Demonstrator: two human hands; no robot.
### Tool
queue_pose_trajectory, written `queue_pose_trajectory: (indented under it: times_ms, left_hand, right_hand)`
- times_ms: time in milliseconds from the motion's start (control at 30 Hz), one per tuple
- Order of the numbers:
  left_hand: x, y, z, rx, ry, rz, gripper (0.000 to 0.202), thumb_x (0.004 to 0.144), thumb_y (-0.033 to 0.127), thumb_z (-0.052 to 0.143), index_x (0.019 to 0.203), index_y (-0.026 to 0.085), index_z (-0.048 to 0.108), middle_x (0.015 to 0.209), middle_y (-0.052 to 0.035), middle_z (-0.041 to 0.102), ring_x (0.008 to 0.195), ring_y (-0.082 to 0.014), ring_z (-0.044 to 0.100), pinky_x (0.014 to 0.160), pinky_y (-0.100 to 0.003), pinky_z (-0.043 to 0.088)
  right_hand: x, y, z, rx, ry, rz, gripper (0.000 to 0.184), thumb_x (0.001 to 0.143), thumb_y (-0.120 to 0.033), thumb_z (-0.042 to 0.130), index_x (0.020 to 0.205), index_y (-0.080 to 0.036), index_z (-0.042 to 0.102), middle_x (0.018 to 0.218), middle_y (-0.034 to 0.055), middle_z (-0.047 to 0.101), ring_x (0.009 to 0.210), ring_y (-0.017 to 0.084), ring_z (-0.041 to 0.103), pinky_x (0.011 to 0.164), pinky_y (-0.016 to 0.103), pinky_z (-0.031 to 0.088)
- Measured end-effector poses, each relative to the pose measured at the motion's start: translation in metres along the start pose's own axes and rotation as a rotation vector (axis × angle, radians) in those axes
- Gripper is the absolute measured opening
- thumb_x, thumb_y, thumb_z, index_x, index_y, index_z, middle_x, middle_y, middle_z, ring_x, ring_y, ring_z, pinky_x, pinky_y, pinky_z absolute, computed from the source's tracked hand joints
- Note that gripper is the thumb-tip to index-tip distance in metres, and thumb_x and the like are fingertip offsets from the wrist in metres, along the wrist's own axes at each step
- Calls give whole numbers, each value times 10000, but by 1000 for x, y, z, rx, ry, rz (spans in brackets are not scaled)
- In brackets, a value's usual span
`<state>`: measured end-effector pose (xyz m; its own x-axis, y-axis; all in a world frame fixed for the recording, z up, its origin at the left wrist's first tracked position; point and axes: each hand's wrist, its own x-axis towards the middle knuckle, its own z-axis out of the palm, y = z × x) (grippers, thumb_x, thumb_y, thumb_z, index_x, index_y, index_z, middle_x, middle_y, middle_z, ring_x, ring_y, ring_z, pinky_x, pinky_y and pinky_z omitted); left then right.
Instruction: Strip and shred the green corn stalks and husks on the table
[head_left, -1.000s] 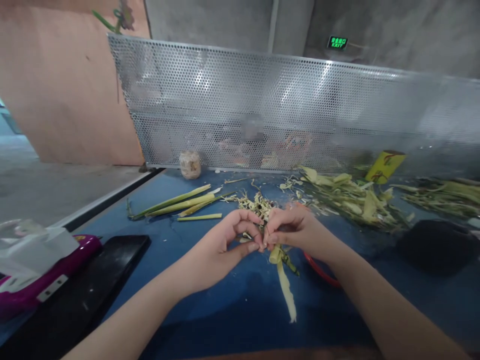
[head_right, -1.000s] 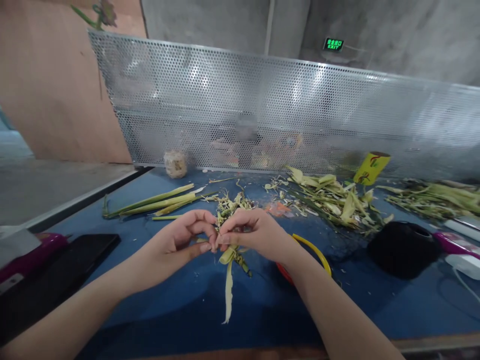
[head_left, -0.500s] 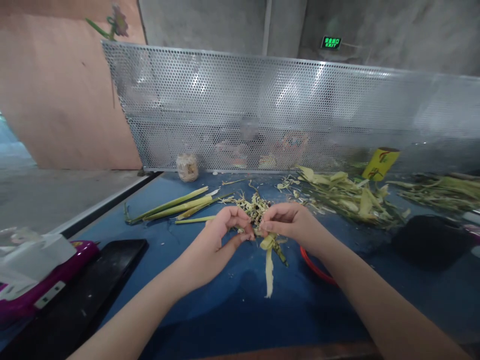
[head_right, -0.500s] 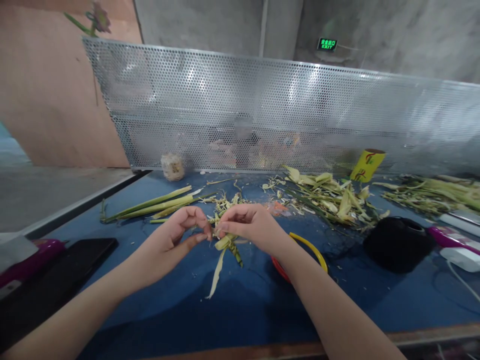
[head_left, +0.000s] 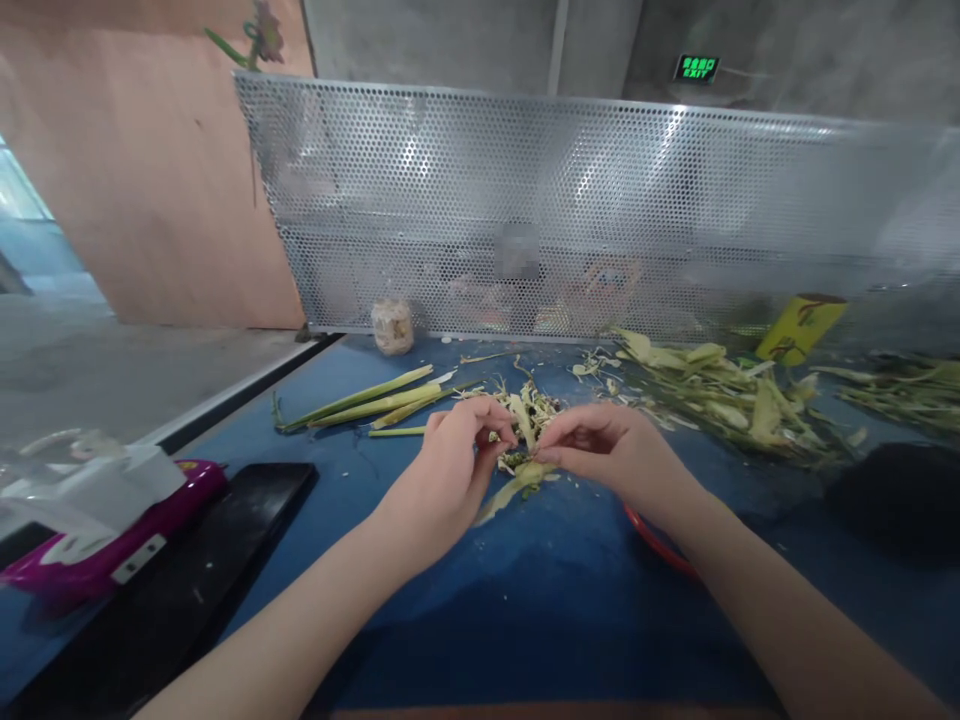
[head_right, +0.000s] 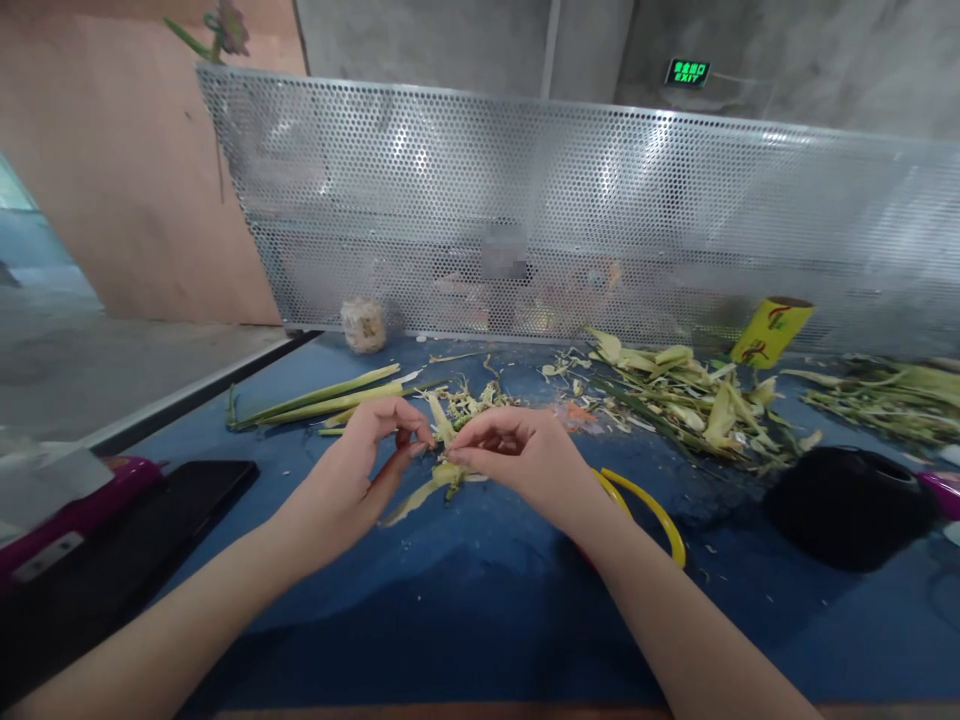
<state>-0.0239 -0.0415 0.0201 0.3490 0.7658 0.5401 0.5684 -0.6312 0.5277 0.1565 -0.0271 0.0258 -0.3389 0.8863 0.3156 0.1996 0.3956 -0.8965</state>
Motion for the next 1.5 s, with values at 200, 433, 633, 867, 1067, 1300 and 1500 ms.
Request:
queue_pose_trajectory:
  times_ms: [200,433,633,867,1067,1300,1500]
  left_hand:
    - [-1,-5,6,51,12,85,215,804,94,376,1000,180,352,907,-64,527,875,-172,494,794,-383,408]
    - [-2,-11,9,72,51,196,183,818,138,395,991,191,368,947,-74,544,880,-164,536,799,-366,420]
    - [1,-5,9,77,29,218,146,792,85,392,913,167,398,925,-85,554,923,-165,559,793,-329,446]
    - [-1,-6,13,151,40,241,119,781,84,429,876,150,454,1002,-99,555,904,-149,565,753,-287,466]
    - [0,-9,13,159,-4,281,138,822,149,403,909,174,507,950,-54,586,887,-132,549,777,-277,455]
    - [0,-18,14,187,51,300,162,829,187,407,937,170,526,927,-62,587,868,-142,549,789,-309,454]
    - [1,-16,13,147,32,344,172,827,166,395,932,165,532,916,-59,580,872,-141,549,782,-291,454]
  right_hand:
    - [-1,-1,1,-65,63,-16,143,664,-282,644,756,-178,610,667,0,625,612,103,583,576,223,482]
    - [-3,-2,3,-186,104,-66,93,692,-239,603,760,-179,582,686,10,624,617,113,581,560,224,480]
    - [-4,-4,6,-426,152,-198,104,694,-174,579,738,-193,671,717,22,667,589,115,574,519,218,454]
    - [-2,0,11,-257,151,63,104,682,-218,578,718,-154,653,551,3,621,417,77,506,416,197,423]
    - [-2,1,8,-78,85,155,133,692,-241,571,764,-141,623,610,3,626,361,54,490,430,215,450]
    - [-1,3,5,-42,19,175,152,675,-272,606,736,-134,626,603,5,601,382,58,488,439,224,447]
    - [-1,3,6,-11,4,165,187,656,-294,626,758,-138,643,619,16,604,405,70,494,454,240,443]
